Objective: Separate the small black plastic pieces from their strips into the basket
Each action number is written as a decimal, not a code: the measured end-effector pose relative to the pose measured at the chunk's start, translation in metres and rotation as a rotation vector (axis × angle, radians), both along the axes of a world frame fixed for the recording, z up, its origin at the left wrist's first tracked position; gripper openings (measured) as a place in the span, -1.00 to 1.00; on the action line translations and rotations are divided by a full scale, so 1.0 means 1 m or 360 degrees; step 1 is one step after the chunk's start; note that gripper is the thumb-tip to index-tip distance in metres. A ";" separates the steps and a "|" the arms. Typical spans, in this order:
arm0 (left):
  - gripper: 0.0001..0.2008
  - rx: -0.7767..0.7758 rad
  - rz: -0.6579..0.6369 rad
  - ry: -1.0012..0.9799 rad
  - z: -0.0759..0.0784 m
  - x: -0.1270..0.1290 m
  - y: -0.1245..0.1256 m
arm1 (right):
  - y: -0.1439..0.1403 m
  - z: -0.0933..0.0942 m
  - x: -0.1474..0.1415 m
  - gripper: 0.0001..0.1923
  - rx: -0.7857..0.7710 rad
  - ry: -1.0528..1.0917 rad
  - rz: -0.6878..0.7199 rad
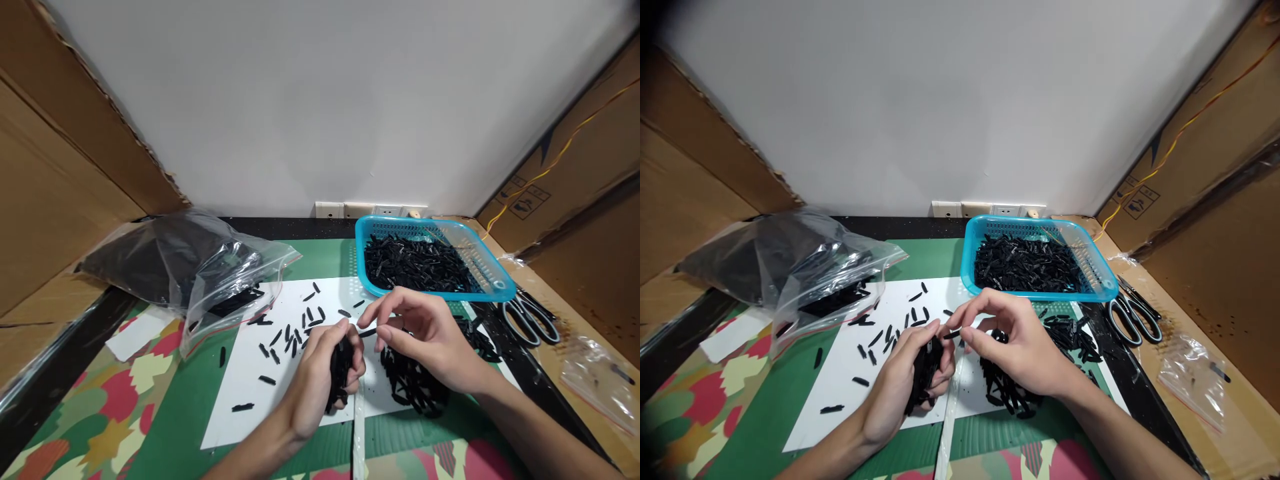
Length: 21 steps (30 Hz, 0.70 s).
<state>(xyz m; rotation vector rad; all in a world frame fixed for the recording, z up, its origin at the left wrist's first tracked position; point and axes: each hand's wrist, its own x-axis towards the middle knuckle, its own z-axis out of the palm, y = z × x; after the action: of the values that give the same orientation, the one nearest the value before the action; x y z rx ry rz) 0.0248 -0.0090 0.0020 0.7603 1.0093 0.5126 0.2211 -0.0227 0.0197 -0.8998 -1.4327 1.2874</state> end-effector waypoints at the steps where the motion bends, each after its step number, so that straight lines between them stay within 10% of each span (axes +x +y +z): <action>1: -0.48 0.0012 -0.0011 -0.0010 0.001 0.000 0.000 | 0.001 -0.002 0.000 -0.84 -0.0055 0.0133 0.0014; 10: -0.36 0.0196 -0.0132 -0.0078 0.005 0.001 0.000 | 0.000 -0.012 -0.011 -0.77 -0.0475 0.0345 0.0112; 16: -0.32 0.0170 -0.0009 0.0165 -0.001 0.003 -0.003 | -0.015 -0.002 -0.019 -0.93 0.0139 -0.0582 0.0088; 21: -0.33 0.0234 0.0066 0.0192 -0.003 0.004 -0.003 | -0.017 -0.011 -0.022 -0.90 0.0485 -0.0706 -0.0108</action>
<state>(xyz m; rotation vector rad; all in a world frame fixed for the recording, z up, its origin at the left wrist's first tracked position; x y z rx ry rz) 0.0285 -0.0125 -0.0007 0.9115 1.1094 0.5871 0.1988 -0.0396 0.0083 -1.0531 -1.8640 0.8141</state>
